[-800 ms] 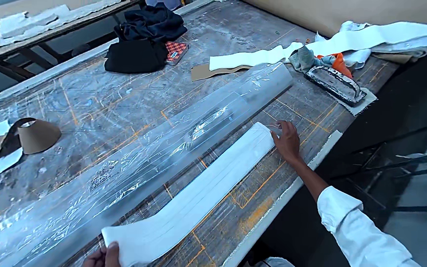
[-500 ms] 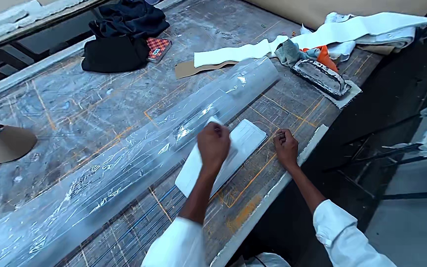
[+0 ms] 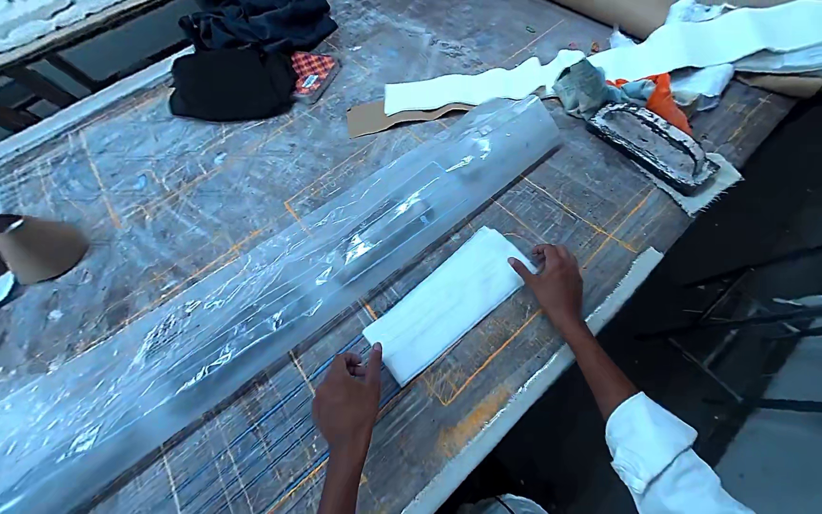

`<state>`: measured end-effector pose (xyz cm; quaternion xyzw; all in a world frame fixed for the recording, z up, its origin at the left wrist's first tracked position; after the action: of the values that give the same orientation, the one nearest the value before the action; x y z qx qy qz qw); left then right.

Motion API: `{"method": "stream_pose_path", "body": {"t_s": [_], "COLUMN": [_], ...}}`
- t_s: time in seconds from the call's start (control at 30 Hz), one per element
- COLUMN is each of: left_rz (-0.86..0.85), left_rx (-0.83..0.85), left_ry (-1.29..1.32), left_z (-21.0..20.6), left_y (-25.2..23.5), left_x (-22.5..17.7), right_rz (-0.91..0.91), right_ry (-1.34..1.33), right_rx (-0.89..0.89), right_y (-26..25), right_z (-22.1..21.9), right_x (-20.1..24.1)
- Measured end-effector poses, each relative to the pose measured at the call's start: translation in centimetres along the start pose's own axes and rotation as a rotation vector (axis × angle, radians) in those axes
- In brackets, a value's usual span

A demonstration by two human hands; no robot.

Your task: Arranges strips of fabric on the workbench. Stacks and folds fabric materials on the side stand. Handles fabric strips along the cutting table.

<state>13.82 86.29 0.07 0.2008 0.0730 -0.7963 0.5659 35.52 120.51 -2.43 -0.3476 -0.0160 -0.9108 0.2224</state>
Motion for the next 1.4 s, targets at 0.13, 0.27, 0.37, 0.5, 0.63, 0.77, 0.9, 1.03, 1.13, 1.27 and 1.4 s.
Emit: {"method": "stream_pose_path", "body": {"t_s": [0.13, 0.27, 0.37, 0.5, 0.63, 0.77, 0.9, 1.03, 1.13, 1.27, 1.4], "left_rz": [0.168, 0.193, 0.201, 0.204, 0.175, 0.257, 0.43, 0.608, 0.633, 0.527, 0.475], "left_rx": [0.079, 0.091, 0.135, 0.113, 0.053, -0.176, -0.281, -0.619, -0.761, -0.973, -0.906], "left_ry": [-0.006, 0.064, 0.134, 0.653, 1.084, 1.441, 1.401, 1.018, 1.046, 1.245, 1.524], "left_z": [-1.3, -2.1, -2.6, -1.3, 3.4, 5.5, 2.7, 3.1, 4.7, 4.9, 0.0], "left_y": [0.8, 1.0, 1.0, 2.6, 9.4, 19.0, 31.5, 42.7, 49.0, 57.1, 65.5], "left_x": [1.0, 0.1, -0.4, 0.3, 3.7, 11.5, 20.4, 30.1, 35.4, 39.2, 38.0], "right_rz": [0.19, 0.329, 0.208, 0.158, -0.149, -0.522, -0.388, 0.403, 1.174, 1.888, 2.234], "right_ry": [-0.009, -0.07, 0.018, -0.096, -0.483, -1.124, -1.141, -0.616, -0.309, 0.037, 0.423], "right_rx": [0.107, 0.025, 0.065, -0.151, 0.383, 0.991, 0.961, 1.343, 1.837, 2.179, 2.418], "right_y": [-3.4, -4.6, -4.0, 0.4, 14.1, 29.1, 35.5, 43.9, 54.7, 69.2, 78.8], "right_z": [-1.2, -1.7, -1.9, 1.8, -1.1, -6.5, -9.2, -10.1, -10.9, -9.5, -6.3], "right_x": [3.1, 3.8, 2.2, 2.6, 4.8, 11.5, 20.2, 27.8, 30.1, 28.9, 24.8]}}
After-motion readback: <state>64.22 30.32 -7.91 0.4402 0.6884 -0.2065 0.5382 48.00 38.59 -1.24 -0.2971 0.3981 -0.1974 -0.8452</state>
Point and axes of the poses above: each hand's wrist, its own y-axis away from the middle knuckle, its own z-axis out of the back of the hand, x = y × z, the point moved 7 cm from there along -y, towards the middle knuckle, and after that the axes turned 4 degrees about z, right-handed, at the moved point
